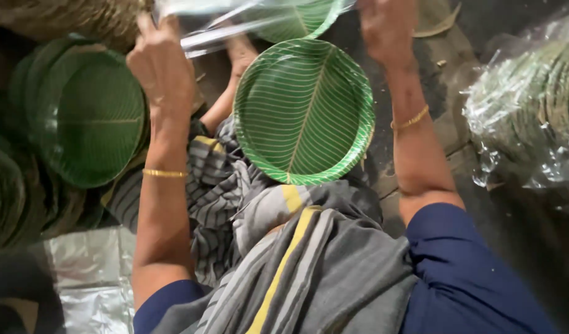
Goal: The person sorts and stacks leaf plates, checking them by hand and placing them into a plastic bag.
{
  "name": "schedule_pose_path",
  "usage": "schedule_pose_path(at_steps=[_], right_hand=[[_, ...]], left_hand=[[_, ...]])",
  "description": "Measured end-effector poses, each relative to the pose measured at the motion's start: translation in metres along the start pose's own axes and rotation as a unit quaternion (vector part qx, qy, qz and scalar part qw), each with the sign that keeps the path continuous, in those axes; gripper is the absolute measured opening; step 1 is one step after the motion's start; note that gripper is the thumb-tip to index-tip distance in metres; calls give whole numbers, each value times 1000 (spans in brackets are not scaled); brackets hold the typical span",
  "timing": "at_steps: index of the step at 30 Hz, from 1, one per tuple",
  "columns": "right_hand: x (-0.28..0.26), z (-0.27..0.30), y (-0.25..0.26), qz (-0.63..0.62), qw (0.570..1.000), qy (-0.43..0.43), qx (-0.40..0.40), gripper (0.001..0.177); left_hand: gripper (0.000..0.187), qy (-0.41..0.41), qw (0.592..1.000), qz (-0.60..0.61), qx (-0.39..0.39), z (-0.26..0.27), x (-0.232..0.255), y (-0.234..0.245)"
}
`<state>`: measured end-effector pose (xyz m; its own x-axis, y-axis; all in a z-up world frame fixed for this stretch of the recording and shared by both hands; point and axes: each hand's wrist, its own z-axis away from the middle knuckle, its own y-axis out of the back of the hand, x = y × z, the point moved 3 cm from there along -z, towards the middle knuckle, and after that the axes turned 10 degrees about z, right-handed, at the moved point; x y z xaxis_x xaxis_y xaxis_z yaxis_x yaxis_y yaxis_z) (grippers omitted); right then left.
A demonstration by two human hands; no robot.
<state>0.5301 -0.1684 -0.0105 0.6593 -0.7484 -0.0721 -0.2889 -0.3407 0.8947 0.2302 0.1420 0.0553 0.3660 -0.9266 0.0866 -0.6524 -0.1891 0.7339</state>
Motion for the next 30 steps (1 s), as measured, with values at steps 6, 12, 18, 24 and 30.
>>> schedule_pose_path(at_steps=[6,12,18,24,30], right_hand=[[-3,22,-18,-216,975,56,13,28],[10,61,-60,-206,974,74,54,45],[20,121,-71,-619,743,-214,-134,36],[22,108,-27,-719,574,-328,-213,30],[-7,83,-7,-182,979,36,-88,44]], left_hand=[[68,12,987,81,-135,19,16,-83],[66,-16,964,238,-118,50,27,-135],[30,102,802,563,-168,127,11,-158],[12,446,379,810,-38,118,25,-109],[29,444,550,631,-321,122,6,-126]])
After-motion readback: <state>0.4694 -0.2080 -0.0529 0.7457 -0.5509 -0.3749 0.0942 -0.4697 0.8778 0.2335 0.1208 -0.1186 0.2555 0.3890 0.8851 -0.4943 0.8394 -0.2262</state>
